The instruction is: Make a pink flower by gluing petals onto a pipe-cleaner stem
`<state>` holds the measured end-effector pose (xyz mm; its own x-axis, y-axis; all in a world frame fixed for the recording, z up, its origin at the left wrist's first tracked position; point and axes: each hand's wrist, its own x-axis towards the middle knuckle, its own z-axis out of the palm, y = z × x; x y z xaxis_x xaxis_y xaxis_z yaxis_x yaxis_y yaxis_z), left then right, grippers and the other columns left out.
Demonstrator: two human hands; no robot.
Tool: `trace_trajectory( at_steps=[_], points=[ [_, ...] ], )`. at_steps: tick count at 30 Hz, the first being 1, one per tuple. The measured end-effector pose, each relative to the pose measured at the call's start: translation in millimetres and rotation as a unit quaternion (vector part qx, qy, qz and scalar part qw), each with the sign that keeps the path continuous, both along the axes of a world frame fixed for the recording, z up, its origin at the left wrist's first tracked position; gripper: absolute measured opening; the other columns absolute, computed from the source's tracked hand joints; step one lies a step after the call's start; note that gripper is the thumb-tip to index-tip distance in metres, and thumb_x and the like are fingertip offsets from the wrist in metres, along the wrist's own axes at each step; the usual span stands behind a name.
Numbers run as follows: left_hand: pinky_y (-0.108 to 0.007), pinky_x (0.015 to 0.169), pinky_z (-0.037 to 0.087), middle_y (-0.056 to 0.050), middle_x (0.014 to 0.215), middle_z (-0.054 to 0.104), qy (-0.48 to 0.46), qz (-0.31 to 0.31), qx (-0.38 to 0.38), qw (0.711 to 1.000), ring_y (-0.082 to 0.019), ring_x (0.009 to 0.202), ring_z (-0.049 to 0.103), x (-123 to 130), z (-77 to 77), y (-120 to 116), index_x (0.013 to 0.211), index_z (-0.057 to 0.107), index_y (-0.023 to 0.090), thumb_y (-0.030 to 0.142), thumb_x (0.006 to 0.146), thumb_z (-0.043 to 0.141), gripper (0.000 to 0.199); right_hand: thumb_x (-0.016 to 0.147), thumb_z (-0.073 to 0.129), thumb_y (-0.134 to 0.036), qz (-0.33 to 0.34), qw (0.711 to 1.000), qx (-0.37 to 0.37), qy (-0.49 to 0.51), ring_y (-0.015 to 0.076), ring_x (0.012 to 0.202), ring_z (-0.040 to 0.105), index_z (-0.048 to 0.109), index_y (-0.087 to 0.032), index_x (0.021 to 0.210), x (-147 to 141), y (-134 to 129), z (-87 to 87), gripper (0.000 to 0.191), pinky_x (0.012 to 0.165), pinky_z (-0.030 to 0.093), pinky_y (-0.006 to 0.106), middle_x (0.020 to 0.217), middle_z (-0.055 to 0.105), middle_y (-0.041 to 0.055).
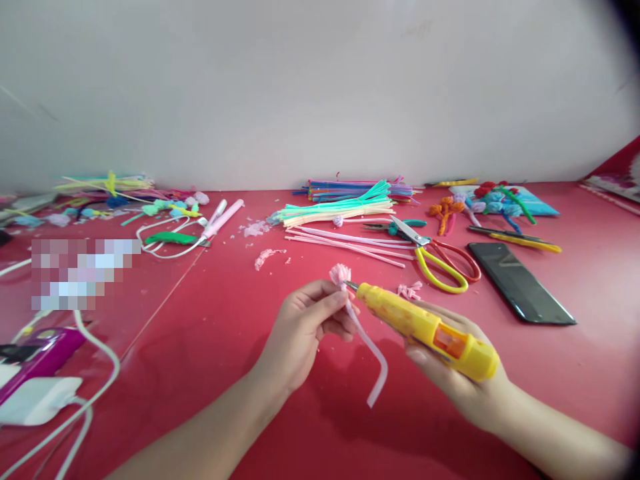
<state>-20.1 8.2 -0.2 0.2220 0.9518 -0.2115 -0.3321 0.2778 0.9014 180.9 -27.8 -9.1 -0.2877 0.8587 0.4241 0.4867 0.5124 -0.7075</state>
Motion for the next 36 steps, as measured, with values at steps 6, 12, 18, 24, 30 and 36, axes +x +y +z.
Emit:
trace_trajectory(
  at_steps=[6,12,18,24,30,36],
  points=[
    [-0.023,0.052,0.05,-0.002,0.056,0.064,0.154,0.021,0.103,0.982,-0.013,0.049,0.06,-6,3.7,4,0.07,0.063,0.015,0.026,0.079,0.066,0.014,0.087,0.054,-0.038,-0.007,0.999,-0.034,-0.025,0.0147,0.057,0.055,0.056,-0.023,0.073,1,0,-0.3,0.021,0.055,0.046,0.027,0.065,0.058,0.0006],
    [-0.019,0.04,0.043,0.002,0.059,0.063,0.115,0.055,0.107,0.986,-0.008,0.04,0.054,-11,2.8,8,0.071,0.059,0.016,0.026,0.08,0.062,0.013,0.086,0.057,-0.033,-0.024,0.999,-0.008,-0.047,0.0151,0.063,0.055,0.05,-0.022,0.073,-1,4,-2.2,0.018,0.067,0.047,0.03,0.071,0.055,0.0006],
    [-0.014,0.03,0.031,0.003,0.049,0.06,0.05,0.004,0.071,0.996,-0.005,0.028,0.044,-10,6.9,4,0.075,0.058,0.016,0.025,0.083,0.056,0.012,0.072,0.06,-0.014,0.051,0.983,-0.102,-0.144,0.0158,0.072,0.053,0.052,-0.019,0.086,-15,5,-14.2,0.017,0.064,0.046,0.028,0.088,0.053,0.0041],
    [-0.013,0.029,0.033,0.003,0.049,0.061,0.039,-0.072,0.032,0.996,-0.006,0.028,0.046,-3,6.2,-4,0.078,0.056,0.017,0.026,0.085,0.055,0.011,0.07,0.068,-0.023,0.1,0.976,-0.069,-0.183,0.0212,0.092,0.053,0.058,-0.018,0.101,-15,9,-15.3,0.032,0.084,0.045,0.035,0.097,0.056,0.0069],
    [-0.012,0.029,0.032,0.002,0.05,0.06,0.036,-0.089,0.008,0.995,-0.005,0.028,0.045,3,0.3,-7,0.077,0.053,0.016,0.026,0.084,0.055,0.013,0.085,0.052,-0.016,-0.095,0.961,0.013,-0.259,0.0182,0.079,0.055,0.062,-0.017,0.08,18,42,-8.2,0.011,0.073,0.043,0.031,0.081,0.062,0.0069],
    [-0.012,0.028,0.03,0.002,0.049,0.06,0.028,-0.091,-0.002,0.995,-0.005,0.027,0.045,4,0.9,-9,0.077,0.053,0.016,0.026,0.083,0.057,0.012,0.082,0.054,-0.014,-0.086,0.95,0.004,-0.301,0.02,0.072,0.054,0.061,-0.015,0.07,22,52,-21.7,0.014,0.067,0.04,0.032,0.073,0.06,0.0083]
  ],
)
